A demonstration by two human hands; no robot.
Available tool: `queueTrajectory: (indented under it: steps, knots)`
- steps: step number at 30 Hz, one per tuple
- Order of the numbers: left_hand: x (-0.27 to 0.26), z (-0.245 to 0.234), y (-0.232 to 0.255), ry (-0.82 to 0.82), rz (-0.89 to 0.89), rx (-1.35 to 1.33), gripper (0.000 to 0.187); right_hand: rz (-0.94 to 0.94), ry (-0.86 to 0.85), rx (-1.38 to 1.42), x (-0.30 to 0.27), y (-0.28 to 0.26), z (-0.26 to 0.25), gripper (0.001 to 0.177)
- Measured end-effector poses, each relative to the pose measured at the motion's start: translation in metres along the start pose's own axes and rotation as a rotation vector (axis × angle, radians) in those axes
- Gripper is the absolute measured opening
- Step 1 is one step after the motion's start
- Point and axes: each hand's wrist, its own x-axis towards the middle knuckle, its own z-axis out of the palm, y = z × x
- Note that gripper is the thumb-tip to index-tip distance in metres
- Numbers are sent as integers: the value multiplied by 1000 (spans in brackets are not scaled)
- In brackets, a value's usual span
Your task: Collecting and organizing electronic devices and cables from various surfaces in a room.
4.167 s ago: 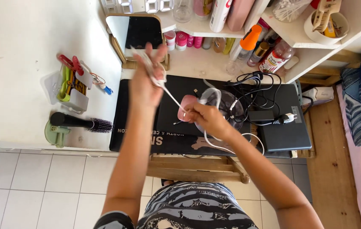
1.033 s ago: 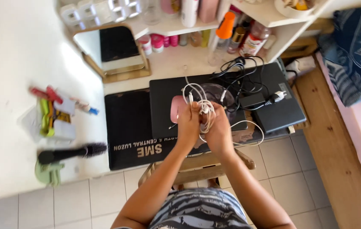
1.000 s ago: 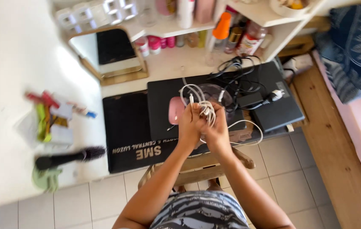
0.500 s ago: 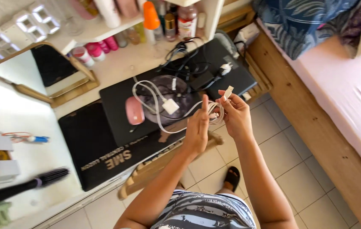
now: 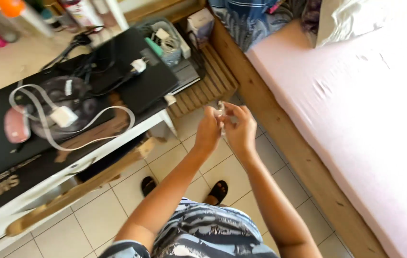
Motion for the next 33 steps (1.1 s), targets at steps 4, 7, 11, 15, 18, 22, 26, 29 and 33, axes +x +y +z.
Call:
queueTrajectory:
  steps: [4, 7, 11, 15, 18, 22, 26, 29, 33]
  knots:
    - [40, 66, -32, 79, -195, -420, 22, 118, 64, 52, 34, 53, -24, 28]
    - [68, 84, -60, 74, -191, -709, 30, 189, 34, 151, 65, 109, -24, 16]
    - [103, 76, -75, 125, -20, -579, 36, 299, -75, 412, 106, 175, -11, 12]
    - [152, 53, -52, 199, -71, -482, 53, 408, -161, 651, 161, 180, -4, 25]
    - [204, 46, -76, 178, -232, -606, 62, 430, -356, 647, 217, 195, 16, 32]
    - [265, 41, -113, 190, -405, -687, 58, 362, -480, 364, 279, 229, 69, 26]
    - [313, 36, -177, 492, -507, -924, 66, 362, -619, 166, 333, 224, 137, 28]
    - [339, 7, -169, 656, -415, -908, 80, 289, -652, 175, 378, 246, 209, 24]
    - [347, -15, -141, 861, -415, -717, 92, 287, -716, 288, 433, 273, 317, 23]
